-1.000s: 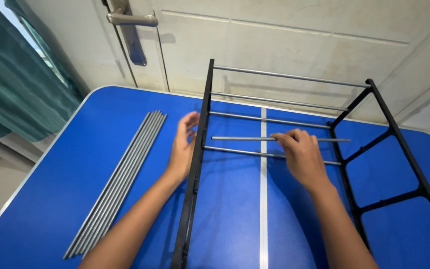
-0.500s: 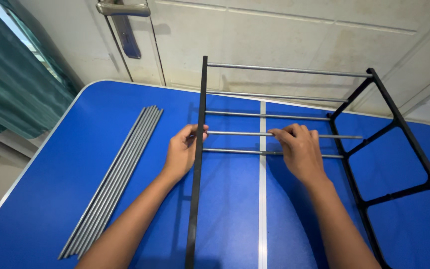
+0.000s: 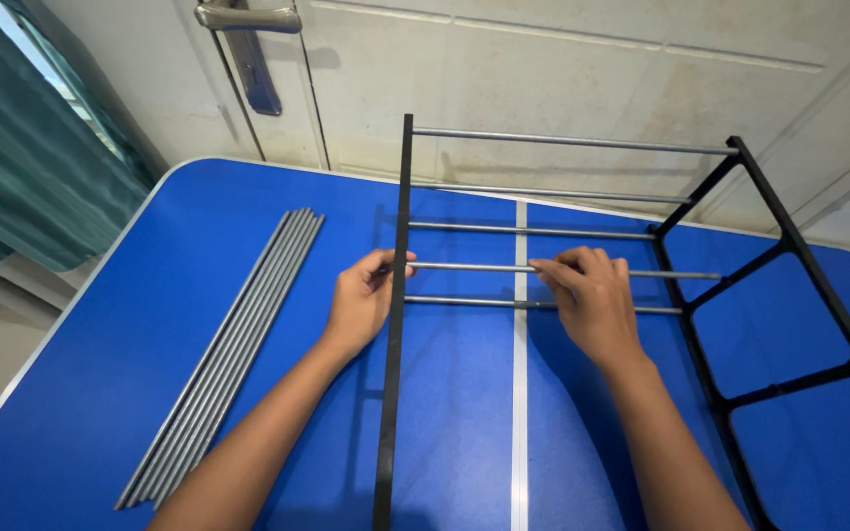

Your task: The person assembles a metal rack by inserting multiple silver rods into two black ladder-like frames. They repeatedly pick rods from a pile, align them with the frame slots, and push them into place, building a multi-tiered structure on a blue table.

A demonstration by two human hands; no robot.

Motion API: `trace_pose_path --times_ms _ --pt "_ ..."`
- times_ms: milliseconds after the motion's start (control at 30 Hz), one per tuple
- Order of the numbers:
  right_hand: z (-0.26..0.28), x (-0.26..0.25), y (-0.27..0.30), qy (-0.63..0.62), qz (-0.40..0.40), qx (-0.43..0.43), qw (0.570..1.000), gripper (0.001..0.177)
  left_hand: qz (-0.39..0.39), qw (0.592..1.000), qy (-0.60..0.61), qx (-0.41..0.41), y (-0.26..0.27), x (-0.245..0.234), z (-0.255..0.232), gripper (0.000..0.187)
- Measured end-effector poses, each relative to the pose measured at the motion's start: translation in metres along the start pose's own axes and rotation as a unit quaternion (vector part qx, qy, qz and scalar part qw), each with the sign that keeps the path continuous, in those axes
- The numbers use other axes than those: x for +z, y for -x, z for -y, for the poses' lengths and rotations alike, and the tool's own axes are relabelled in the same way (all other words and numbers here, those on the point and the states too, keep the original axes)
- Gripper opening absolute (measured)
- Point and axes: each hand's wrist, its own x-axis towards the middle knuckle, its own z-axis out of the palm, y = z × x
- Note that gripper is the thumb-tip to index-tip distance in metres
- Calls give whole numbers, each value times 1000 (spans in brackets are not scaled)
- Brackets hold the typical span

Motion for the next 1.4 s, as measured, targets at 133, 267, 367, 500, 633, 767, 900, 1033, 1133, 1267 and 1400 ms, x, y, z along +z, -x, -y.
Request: trace_pose_path --times_ms 133,267,367,500,633,767,900,1033,1133,1267,1400 --pt "-1 -1 0 -12 1 -13 1000 19 12 1000 -8 27 0 -1 0 19" --pt "-3 0 0 2 17 -35 999 14 10 999 -31 20 4 0 -4 18" --pt "-4 2 2 0 34 -29 999 11 3 997 -52 51 6 3 -7 18" --pt "-2 3 2 4 51 -26 998 12 -5 998 -46 44 9 6 -8 15" --pt "5 3 -1 22 50 -18 998 15 -12 1000 7 -20 6 6 -7 15" --pt "8 -8 -4 -2 26 -22 999 21 -33 998 16 41 3 5 -3 17" --pt "1 -31 -11 5 17 1 1000 26 -62 997 11 46 -2 -3 4 18" --pt "-11 -62 -12 -8 -19 73 997 19 -69 996 26 51 -8 -7 14 16" --pt "-26 -89 -10 0 133 308 942 37 -70 994 43 72 -11 -7 23 14" --pt "-39 -99 7 -106 277 502 813 48 -66 992 65 81 -9 -7 28 12" --pt "-57 -85 25 -30 246 524 815 52 -43 993 73 78 -8 -8 23 14"
